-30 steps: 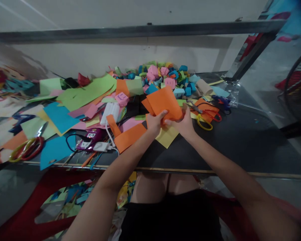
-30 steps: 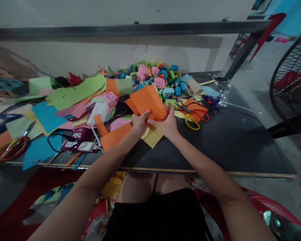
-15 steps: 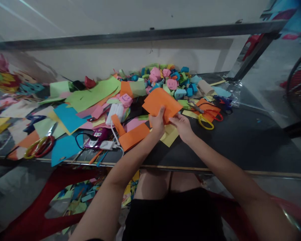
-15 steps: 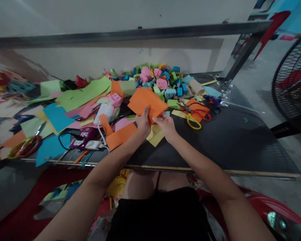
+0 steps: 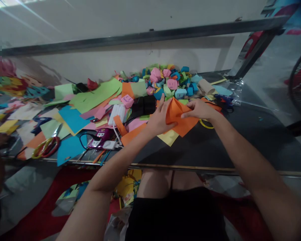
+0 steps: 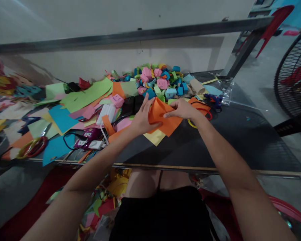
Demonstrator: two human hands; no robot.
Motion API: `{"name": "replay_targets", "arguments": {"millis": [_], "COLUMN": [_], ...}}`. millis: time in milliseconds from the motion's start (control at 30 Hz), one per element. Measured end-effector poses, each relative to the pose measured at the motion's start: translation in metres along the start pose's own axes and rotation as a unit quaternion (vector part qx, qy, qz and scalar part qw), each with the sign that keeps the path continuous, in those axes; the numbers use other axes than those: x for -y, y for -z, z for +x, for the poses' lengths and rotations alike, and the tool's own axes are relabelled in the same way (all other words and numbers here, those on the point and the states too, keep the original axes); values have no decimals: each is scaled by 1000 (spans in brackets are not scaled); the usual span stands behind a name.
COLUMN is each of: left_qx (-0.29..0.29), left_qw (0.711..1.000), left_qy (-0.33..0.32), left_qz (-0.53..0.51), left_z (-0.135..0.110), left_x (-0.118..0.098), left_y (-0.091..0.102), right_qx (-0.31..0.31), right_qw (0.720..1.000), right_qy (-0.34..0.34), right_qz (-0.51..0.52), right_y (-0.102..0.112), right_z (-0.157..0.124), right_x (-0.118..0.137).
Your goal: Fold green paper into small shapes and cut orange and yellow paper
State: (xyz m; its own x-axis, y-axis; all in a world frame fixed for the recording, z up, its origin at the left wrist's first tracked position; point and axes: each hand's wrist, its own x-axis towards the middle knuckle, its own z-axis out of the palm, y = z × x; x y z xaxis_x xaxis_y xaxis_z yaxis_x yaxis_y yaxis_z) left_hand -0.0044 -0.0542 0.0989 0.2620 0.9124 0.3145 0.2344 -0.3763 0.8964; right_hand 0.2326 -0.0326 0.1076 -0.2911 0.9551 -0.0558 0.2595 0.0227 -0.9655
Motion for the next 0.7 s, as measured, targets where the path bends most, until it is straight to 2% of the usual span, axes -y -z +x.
{"name": "replay_targets", "arguments": {"millis": [67,133,167,233,300,333,367,433,500,567,600,700], "left_qx": [12,4,-1,-4,0,1,4,20,48,54,42,-15], "left_qw": [999,995,991,973,949,939,930,912,895,896,907,948], "left_qy": [13,32,51,107,162,181,196,224,249,248,232,173], "left_qz": [-40,-91,-126,-206,-269,-292,-311,-344,-366,-364,-348,-268], "left_z": [4,8,9,12,13,14,16,21,29,39,44,54], "left_x": [1,8,14,27,39,45,50,61,70,78,81,88], "left_y": [-2,-1,-1,0,1,1,1,0,-1,-2,-3,-5], "right_qx": [19,11,-20,-138,-250,-272,-267,-219,-197,-228,-257,-337], "right_qw": [1000,1000,1000,989,961,949,944,943,944,946,948,941], "right_qy": [5,0,1,7,-7,-26,-51,-89,-83,-44,-23,4], "right_qz": [-24,-16,-2,46,118,156,189,235,250,226,188,3], "right_y": [7,10,11,11,7,3,-1,-10,-16,-16,-14,-3], "right_z": [-2,0,1,5,7,7,7,7,7,9,10,12], "right_x": [4,2,-1,-10,-21,-26,-31,-41,-51,-62,-67,-81]}}
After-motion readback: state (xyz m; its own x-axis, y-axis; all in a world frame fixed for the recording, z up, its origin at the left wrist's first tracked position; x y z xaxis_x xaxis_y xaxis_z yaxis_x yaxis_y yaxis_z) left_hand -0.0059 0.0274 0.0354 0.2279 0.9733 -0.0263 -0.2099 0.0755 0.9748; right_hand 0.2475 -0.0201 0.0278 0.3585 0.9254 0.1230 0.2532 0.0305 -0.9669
